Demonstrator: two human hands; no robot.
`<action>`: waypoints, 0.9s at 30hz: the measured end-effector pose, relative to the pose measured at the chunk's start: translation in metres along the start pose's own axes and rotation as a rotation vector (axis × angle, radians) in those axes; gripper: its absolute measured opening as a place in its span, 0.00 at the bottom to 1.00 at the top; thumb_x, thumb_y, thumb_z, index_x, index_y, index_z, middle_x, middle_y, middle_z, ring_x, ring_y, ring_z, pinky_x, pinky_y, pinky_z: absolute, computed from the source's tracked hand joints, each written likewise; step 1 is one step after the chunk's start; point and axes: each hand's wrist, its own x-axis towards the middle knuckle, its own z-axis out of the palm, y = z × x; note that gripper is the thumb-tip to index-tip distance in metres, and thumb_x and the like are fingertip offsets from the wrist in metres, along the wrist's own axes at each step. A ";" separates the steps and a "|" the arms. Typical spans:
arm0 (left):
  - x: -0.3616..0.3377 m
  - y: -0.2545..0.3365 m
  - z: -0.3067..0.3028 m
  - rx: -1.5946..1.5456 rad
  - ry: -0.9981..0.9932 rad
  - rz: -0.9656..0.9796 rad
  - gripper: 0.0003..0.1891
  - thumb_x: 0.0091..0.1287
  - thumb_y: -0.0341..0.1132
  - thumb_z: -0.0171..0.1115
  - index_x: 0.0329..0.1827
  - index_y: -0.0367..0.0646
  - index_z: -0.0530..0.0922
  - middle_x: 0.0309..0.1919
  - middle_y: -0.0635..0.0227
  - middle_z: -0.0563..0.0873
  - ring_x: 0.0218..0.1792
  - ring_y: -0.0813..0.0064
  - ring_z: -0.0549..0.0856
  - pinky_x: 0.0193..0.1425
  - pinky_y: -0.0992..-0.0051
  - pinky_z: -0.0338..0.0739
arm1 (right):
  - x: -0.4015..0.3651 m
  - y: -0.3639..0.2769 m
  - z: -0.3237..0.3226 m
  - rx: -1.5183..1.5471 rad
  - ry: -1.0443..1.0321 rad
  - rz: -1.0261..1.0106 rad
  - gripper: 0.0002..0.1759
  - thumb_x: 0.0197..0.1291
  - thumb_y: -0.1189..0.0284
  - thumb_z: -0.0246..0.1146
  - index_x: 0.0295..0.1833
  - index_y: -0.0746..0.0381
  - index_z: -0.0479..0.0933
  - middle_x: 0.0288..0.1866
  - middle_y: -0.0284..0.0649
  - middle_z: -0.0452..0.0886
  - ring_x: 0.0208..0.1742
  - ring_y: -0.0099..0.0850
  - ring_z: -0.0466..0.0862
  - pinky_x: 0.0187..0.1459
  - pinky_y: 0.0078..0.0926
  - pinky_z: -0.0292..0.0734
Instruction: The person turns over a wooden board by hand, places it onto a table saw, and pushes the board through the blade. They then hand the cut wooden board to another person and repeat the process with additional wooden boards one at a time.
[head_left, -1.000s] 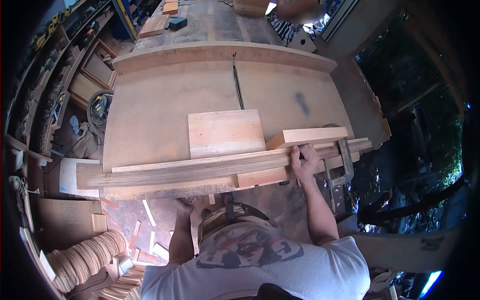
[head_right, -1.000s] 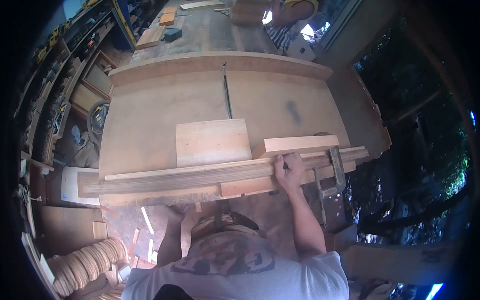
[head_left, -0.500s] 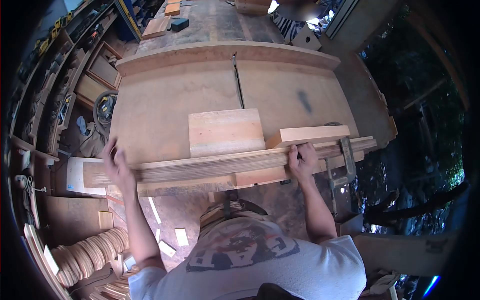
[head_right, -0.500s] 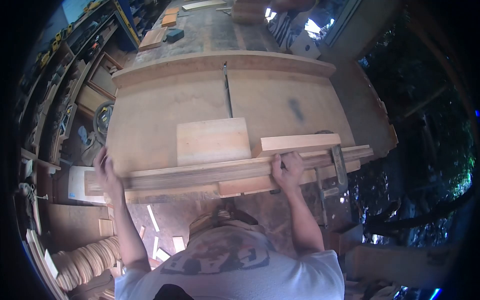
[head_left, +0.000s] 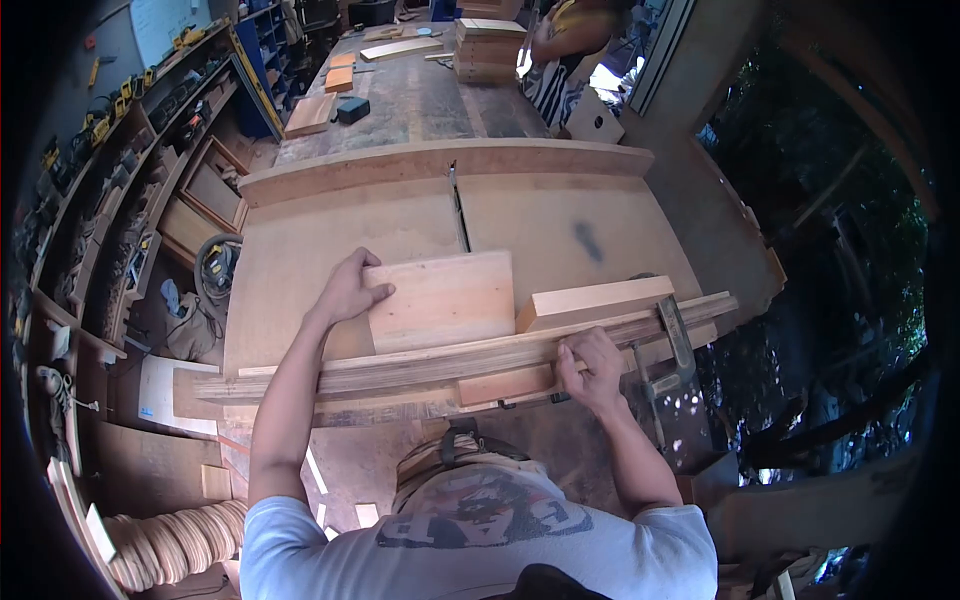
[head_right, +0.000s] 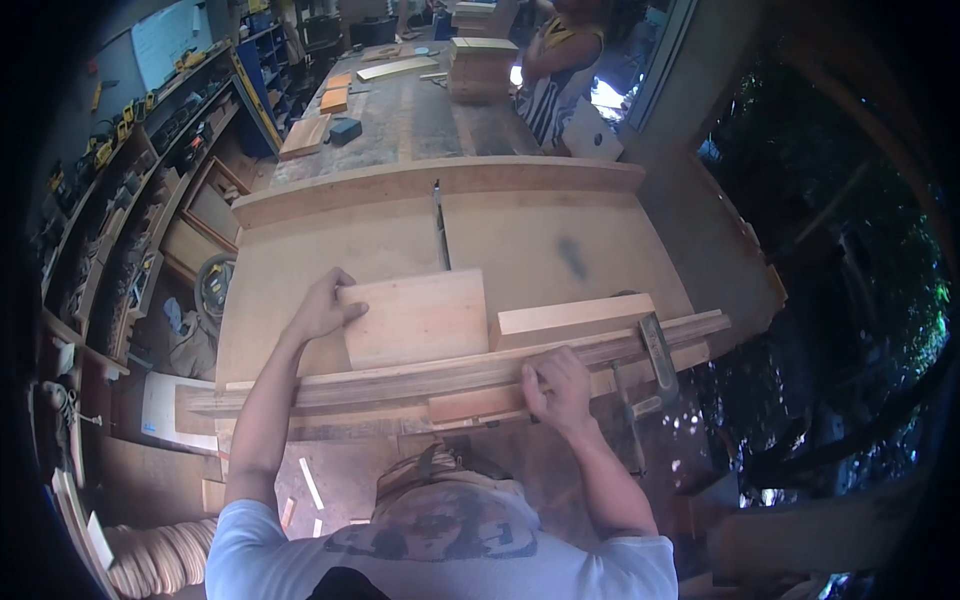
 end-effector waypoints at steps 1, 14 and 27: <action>-0.013 0.014 -0.009 -0.051 0.006 -0.002 0.30 0.58 0.39 0.84 0.59 0.34 0.80 0.51 0.48 0.89 0.54 0.54 0.88 0.63 0.62 0.82 | 0.016 -0.015 -0.006 0.024 -0.020 -0.051 0.05 0.57 0.79 0.73 0.37 0.65 0.83 0.34 0.42 0.85 0.37 0.44 0.84 0.42 0.39 0.80; -0.184 0.159 -0.078 0.050 0.414 0.757 0.33 0.55 0.28 0.84 0.64 0.43 0.78 0.56 0.56 0.87 0.58 0.53 0.86 0.73 0.54 0.78 | 0.152 -0.136 0.025 -0.034 -0.436 -0.443 0.32 0.43 0.73 0.77 0.59 0.61 0.77 0.48 0.42 0.82 0.51 0.45 0.81 0.53 0.45 0.76; -0.273 0.066 0.011 -0.210 0.919 0.023 0.37 0.73 0.26 0.67 0.85 0.41 0.62 0.81 0.50 0.66 0.82 0.54 0.67 0.86 0.55 0.60 | 0.274 0.130 -0.083 -0.725 -0.636 0.298 0.29 0.51 0.65 0.81 0.58 0.59 0.79 0.55 0.49 0.88 0.61 0.53 0.85 0.60 0.51 0.79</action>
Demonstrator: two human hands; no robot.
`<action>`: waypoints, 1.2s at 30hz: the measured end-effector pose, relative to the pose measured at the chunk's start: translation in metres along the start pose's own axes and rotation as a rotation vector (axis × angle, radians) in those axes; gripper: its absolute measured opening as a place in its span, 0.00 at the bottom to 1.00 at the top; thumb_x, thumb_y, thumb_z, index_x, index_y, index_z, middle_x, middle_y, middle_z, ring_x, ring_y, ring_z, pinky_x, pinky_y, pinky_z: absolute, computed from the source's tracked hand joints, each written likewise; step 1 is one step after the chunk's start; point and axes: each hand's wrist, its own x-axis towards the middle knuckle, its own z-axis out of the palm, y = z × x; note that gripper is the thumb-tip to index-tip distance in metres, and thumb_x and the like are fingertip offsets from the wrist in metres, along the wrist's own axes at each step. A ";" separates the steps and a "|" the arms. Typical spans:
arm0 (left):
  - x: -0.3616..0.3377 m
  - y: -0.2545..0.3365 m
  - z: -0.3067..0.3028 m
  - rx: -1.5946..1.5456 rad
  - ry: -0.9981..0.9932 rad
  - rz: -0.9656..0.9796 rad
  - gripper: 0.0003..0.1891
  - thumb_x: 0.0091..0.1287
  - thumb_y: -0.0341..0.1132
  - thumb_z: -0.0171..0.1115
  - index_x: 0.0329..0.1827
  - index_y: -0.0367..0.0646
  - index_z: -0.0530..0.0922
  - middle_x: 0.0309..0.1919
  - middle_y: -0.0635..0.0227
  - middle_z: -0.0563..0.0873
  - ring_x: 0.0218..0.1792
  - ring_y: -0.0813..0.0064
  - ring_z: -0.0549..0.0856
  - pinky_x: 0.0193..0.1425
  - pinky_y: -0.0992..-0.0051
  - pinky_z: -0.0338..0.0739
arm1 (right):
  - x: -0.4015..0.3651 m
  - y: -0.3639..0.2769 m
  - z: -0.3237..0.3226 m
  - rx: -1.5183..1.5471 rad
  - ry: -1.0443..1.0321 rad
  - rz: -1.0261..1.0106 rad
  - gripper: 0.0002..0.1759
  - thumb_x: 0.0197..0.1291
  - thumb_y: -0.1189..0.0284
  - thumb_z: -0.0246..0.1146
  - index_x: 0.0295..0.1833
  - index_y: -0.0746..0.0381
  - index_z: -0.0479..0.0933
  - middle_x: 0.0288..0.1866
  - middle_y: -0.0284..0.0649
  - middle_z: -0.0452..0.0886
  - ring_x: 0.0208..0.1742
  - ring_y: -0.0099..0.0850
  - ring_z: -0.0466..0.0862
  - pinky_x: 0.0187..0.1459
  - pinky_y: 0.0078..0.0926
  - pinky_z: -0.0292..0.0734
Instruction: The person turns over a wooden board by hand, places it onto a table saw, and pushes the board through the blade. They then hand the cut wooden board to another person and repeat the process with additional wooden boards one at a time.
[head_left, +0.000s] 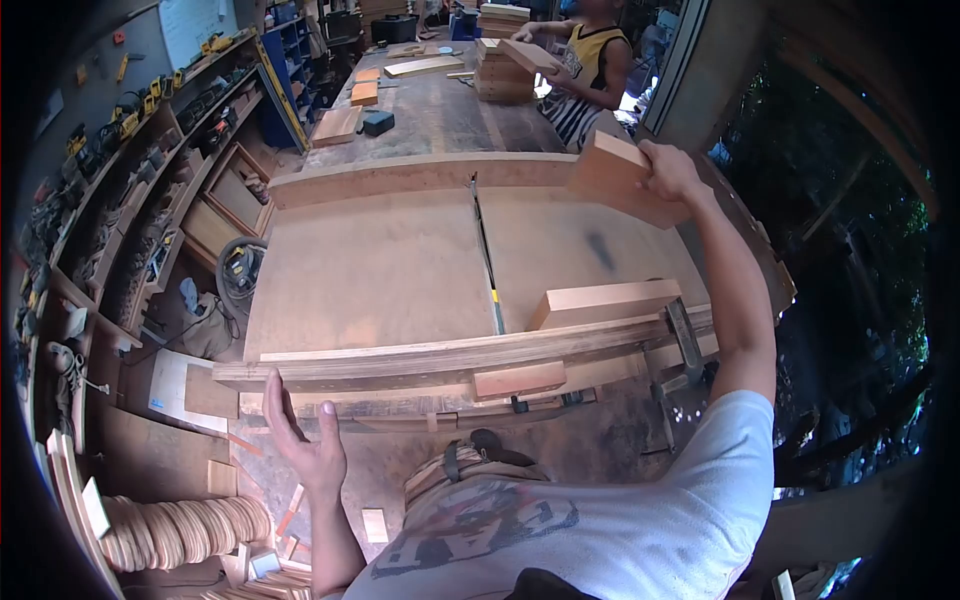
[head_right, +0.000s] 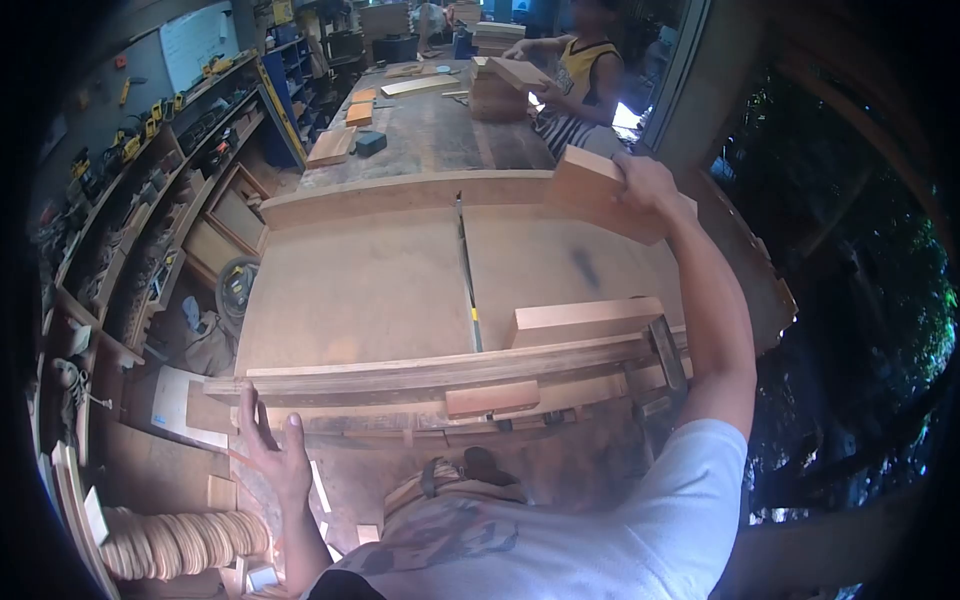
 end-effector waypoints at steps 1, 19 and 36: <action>-0.012 -0.011 0.000 0.037 0.001 -0.083 0.37 0.73 0.26 0.66 0.84 0.40 0.63 0.81 0.51 0.67 0.82 0.55 0.67 0.86 0.55 0.60 | 0.018 0.022 0.026 -0.006 -0.014 0.006 0.31 0.51 0.66 0.81 0.61 0.57 0.79 0.57 0.49 0.88 0.62 0.52 0.84 0.61 0.50 0.80; -0.130 -0.052 0.031 0.373 0.138 -0.684 0.33 0.72 0.26 0.69 0.80 0.37 0.69 0.81 0.54 0.70 0.76 0.51 0.75 0.76 0.51 0.71 | 0.153 0.091 0.163 0.108 0.356 0.136 0.43 0.54 0.65 0.80 0.76 0.58 0.72 0.78 0.50 0.72 0.77 0.52 0.72 0.74 0.49 0.73; -0.124 -0.056 -0.011 0.301 0.204 -0.549 0.26 0.77 0.25 0.62 0.78 0.32 0.71 0.78 0.54 0.73 0.70 0.59 0.79 0.71 0.61 0.77 | 0.139 0.126 0.011 0.845 0.742 0.131 0.28 0.64 0.55 0.77 0.59 0.66 0.85 0.50 0.50 0.91 0.47 0.40 0.92 0.53 0.39 0.84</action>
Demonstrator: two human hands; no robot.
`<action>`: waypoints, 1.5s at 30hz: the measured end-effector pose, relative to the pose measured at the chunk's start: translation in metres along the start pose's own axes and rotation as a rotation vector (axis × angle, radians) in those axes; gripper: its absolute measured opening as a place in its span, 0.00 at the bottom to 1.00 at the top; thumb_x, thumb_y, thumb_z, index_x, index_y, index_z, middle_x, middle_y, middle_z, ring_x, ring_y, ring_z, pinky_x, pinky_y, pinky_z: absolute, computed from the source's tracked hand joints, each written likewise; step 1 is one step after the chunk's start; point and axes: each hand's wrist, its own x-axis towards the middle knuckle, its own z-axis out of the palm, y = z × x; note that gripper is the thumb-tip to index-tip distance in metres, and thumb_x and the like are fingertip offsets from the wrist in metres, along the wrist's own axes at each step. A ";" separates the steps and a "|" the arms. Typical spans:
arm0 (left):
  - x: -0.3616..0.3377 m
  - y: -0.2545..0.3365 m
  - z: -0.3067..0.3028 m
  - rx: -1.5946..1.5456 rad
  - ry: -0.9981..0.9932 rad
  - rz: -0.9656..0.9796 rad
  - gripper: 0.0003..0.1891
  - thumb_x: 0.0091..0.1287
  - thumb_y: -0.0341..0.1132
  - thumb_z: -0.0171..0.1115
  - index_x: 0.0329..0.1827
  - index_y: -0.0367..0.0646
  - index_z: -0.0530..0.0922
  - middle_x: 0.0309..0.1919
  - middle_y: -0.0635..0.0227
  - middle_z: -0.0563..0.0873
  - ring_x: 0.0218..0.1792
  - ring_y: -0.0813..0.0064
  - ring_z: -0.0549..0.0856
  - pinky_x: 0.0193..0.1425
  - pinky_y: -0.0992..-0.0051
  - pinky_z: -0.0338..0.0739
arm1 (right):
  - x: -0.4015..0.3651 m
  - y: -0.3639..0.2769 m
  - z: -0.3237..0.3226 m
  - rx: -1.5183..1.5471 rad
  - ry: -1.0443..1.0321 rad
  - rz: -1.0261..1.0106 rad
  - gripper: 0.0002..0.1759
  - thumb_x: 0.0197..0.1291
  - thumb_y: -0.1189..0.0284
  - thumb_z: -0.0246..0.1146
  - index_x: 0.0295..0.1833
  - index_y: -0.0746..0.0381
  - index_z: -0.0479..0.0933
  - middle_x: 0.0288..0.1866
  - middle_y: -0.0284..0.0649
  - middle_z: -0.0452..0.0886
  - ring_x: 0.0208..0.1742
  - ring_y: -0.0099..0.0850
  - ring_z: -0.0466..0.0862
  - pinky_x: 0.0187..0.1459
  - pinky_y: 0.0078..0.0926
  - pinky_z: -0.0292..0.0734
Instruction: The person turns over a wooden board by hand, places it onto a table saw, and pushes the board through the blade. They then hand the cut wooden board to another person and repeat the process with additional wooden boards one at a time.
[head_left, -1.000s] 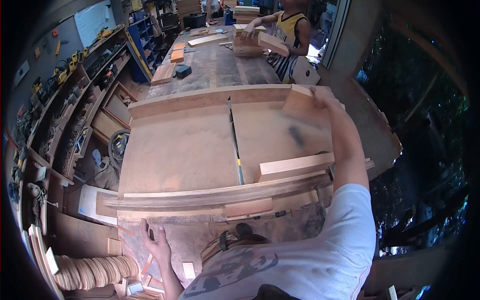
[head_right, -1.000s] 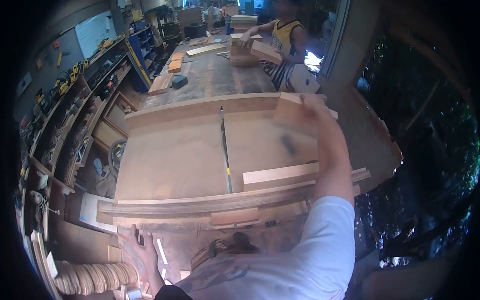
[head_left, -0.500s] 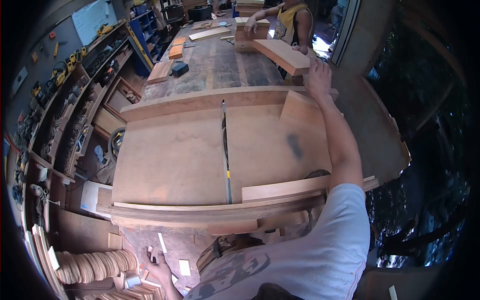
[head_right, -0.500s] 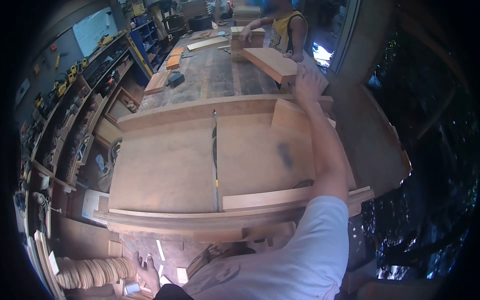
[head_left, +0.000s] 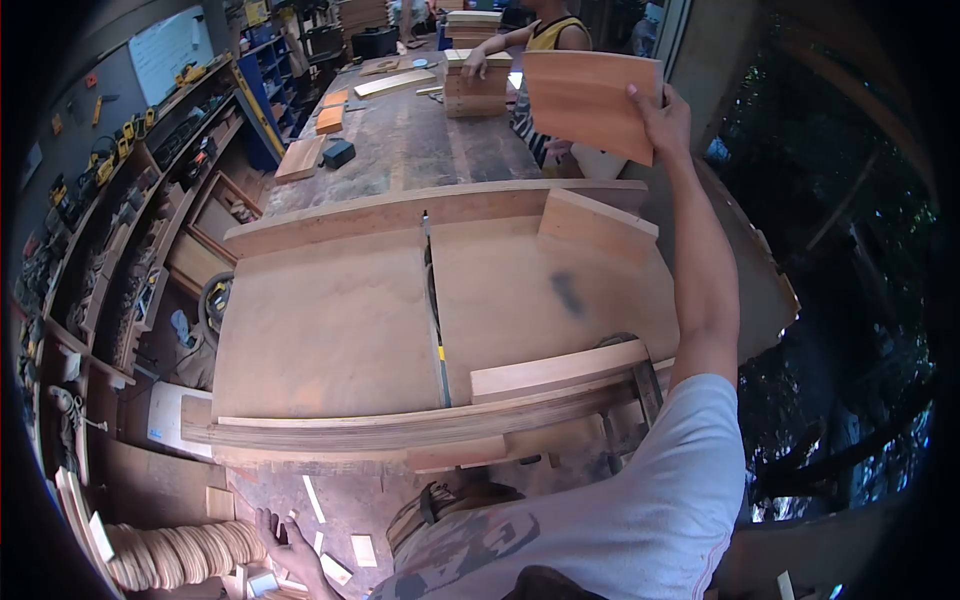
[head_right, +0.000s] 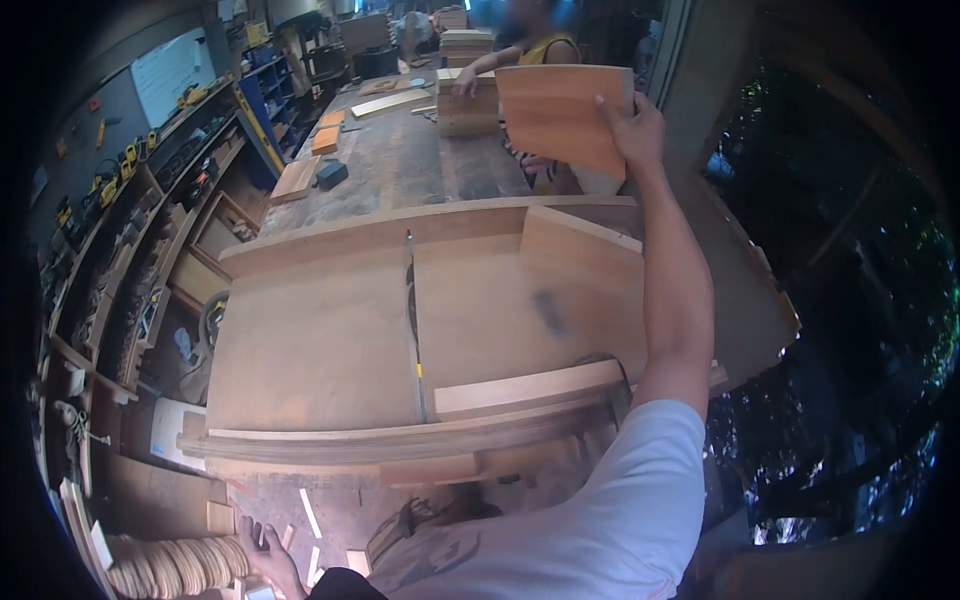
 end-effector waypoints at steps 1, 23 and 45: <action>0.007 0.000 -0.001 -0.046 0.008 -0.005 0.27 0.77 0.24 0.61 0.78 0.32 0.71 0.76 0.54 0.75 0.67 0.61 0.80 0.69 0.63 0.79 | -0.001 0.000 -0.018 0.131 0.018 0.059 0.29 0.64 0.54 0.77 0.57 0.69 0.85 0.50 0.50 0.91 0.46 0.38 0.91 0.51 0.38 0.84; 0.078 0.178 0.018 -0.627 -0.598 0.614 0.35 0.79 0.44 0.64 0.81 0.32 0.66 0.75 0.48 0.77 0.77 0.56 0.76 0.79 0.57 0.72 | -0.344 -0.247 -0.060 0.939 -0.204 -0.016 0.30 0.73 0.54 0.71 0.61 0.72 0.81 0.54 0.42 0.87 0.53 0.26 0.85 0.55 0.27 0.79; 0.128 0.062 -0.101 -0.064 0.154 1.183 0.26 0.59 0.33 0.81 0.60 0.49 0.78 0.65 0.56 0.83 0.69 0.51 0.81 0.74 0.54 0.77 | -0.467 -0.336 0.050 0.481 -0.441 -0.897 0.23 0.53 0.68 0.80 0.57 0.44 0.90 0.71 0.40 0.83 0.74 0.47 0.74 0.71 0.47 0.74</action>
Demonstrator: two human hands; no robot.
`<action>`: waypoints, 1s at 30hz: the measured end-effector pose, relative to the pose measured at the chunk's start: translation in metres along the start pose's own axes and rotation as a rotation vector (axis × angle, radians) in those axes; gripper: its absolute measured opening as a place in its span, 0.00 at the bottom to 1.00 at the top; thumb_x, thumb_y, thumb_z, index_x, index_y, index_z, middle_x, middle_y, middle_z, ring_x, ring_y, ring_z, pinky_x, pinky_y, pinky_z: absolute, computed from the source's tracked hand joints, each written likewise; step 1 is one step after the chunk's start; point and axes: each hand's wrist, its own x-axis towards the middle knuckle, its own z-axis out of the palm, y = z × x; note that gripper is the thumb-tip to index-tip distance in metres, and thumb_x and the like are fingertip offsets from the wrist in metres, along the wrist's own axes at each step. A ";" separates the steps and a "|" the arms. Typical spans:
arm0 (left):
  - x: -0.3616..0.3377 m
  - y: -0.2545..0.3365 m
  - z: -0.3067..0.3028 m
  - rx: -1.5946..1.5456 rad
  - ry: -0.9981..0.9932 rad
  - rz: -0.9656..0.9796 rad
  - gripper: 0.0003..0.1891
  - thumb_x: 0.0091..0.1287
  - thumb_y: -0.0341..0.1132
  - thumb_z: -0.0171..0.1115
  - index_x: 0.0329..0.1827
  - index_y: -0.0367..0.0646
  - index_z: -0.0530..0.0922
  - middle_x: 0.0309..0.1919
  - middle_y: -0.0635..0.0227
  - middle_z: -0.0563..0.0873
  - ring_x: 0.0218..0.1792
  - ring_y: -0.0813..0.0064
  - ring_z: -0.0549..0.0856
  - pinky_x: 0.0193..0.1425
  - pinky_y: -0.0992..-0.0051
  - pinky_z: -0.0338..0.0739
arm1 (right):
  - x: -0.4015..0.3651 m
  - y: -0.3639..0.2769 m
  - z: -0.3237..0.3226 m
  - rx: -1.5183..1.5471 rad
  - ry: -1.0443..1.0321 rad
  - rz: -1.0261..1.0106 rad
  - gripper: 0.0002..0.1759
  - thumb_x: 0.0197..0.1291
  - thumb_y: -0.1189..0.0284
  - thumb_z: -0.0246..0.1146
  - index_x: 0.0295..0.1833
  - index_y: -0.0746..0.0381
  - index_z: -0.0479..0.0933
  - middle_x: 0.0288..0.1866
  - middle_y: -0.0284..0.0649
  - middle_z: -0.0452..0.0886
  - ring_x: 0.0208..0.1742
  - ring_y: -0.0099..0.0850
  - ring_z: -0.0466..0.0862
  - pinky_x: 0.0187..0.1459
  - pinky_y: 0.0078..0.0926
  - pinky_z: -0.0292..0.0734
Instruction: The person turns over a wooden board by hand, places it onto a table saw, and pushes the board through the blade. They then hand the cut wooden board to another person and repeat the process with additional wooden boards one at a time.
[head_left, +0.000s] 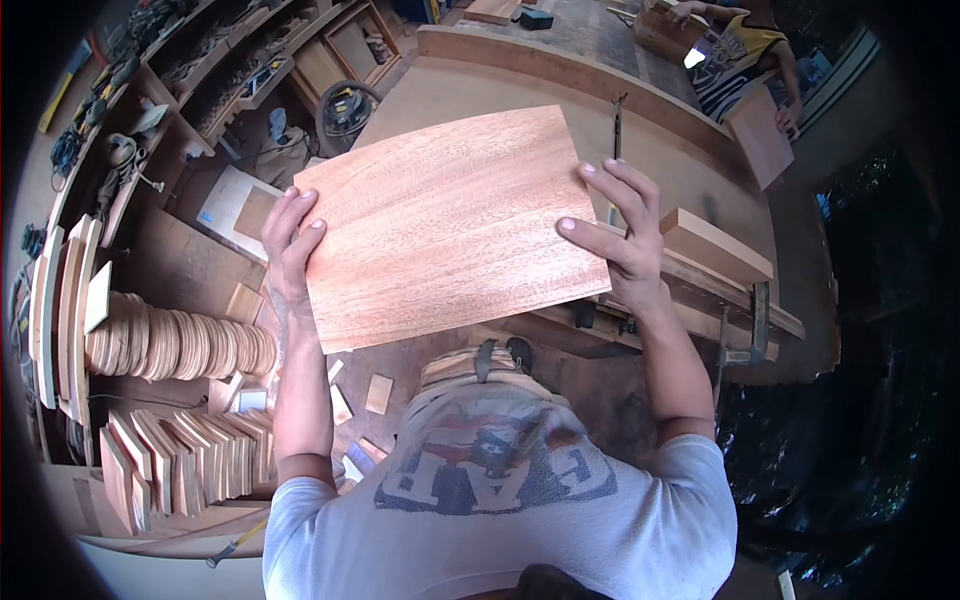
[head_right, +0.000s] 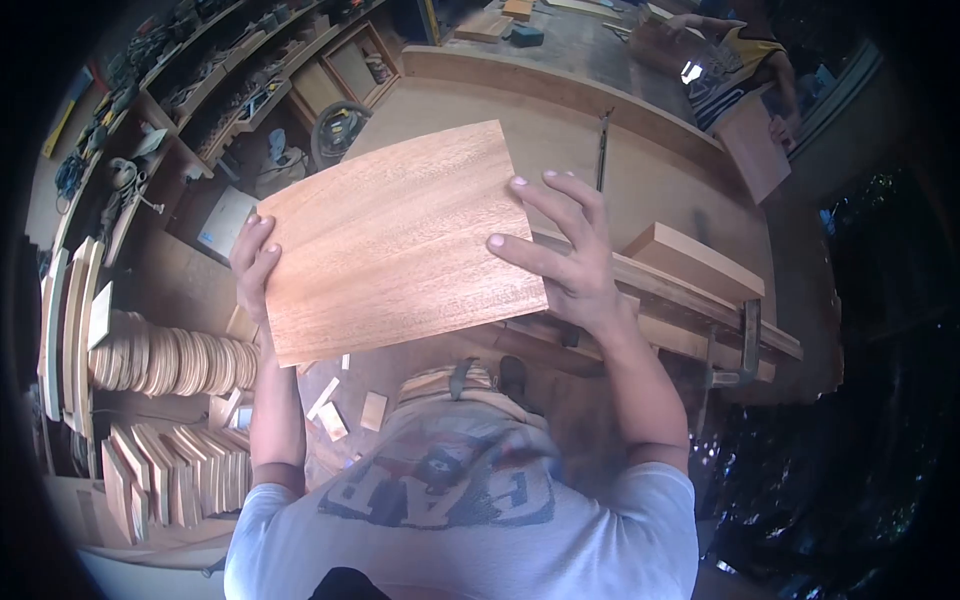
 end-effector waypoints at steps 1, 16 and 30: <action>-0.003 0.000 -0.003 0.067 0.061 0.041 0.26 0.59 0.33 0.81 0.59 0.51 0.78 0.65 0.56 0.81 0.70 0.50 0.80 0.74 0.53 0.78 | -0.007 -0.006 0.006 -0.028 0.021 0.016 0.20 0.54 0.69 0.77 0.54 0.41 0.91 0.74 0.41 0.80 0.73 0.47 0.74 0.70 0.47 0.74; -0.025 -0.012 -0.011 0.221 0.071 0.106 0.21 0.60 0.33 0.80 0.55 0.56 0.81 0.64 0.58 0.78 0.69 0.51 0.76 0.72 0.53 0.77 | -0.051 -0.004 0.038 -0.181 0.109 -0.089 0.21 0.57 0.69 0.77 0.58 0.46 0.88 0.71 0.47 0.79 0.63 0.46 0.76 0.61 0.45 0.80; 0.009 0.029 0.009 -0.851 -0.501 -1.335 0.36 0.83 0.58 0.56 0.67 0.24 0.78 0.56 0.48 0.89 0.55 0.69 0.89 0.62 0.70 0.82 | -0.036 -0.003 0.031 0.912 0.024 1.396 0.39 0.74 0.47 0.68 0.68 0.75 0.78 0.60 0.53 0.87 0.60 0.35 0.86 0.61 0.35 0.82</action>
